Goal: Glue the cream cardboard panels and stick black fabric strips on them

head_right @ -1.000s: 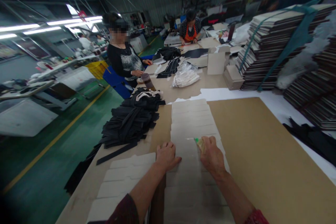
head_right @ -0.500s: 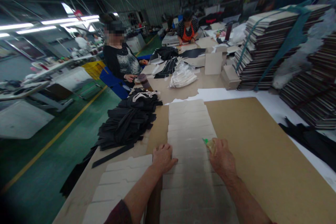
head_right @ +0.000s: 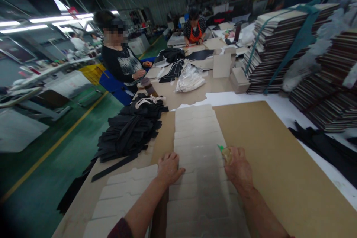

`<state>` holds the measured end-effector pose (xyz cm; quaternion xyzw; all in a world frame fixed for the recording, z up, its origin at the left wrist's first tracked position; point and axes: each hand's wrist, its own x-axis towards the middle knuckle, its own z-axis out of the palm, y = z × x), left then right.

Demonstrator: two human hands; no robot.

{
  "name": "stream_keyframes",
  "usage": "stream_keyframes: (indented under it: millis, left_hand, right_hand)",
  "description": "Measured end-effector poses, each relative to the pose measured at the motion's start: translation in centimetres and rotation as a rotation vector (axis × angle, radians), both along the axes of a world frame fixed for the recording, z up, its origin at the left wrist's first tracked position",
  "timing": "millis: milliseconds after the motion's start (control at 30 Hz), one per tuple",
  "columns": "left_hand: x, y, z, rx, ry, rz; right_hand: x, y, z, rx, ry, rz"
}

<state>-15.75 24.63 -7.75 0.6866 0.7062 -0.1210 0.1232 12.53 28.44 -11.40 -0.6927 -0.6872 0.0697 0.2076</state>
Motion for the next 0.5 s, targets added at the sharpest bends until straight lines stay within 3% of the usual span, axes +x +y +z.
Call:
stream_keyframes:
  millis: [200,400,500]
  left_hand:
    - [0.1,0.1,0.1,0.001,0.018,-0.010]
    - [0.1,0.1,0.1,0.010,0.002,-0.013]
    - [0.1,0.0,0.0,0.015,0.000,-0.009]
  right_hand:
    - [-1.0,-0.2,0.3,-0.034,0.027,0.071]
    - [1.2,0.1,0.3,-0.066,0.000,-0.080]
    - [0.6,-0.2,0.3,-0.048,0.011,-0.003]
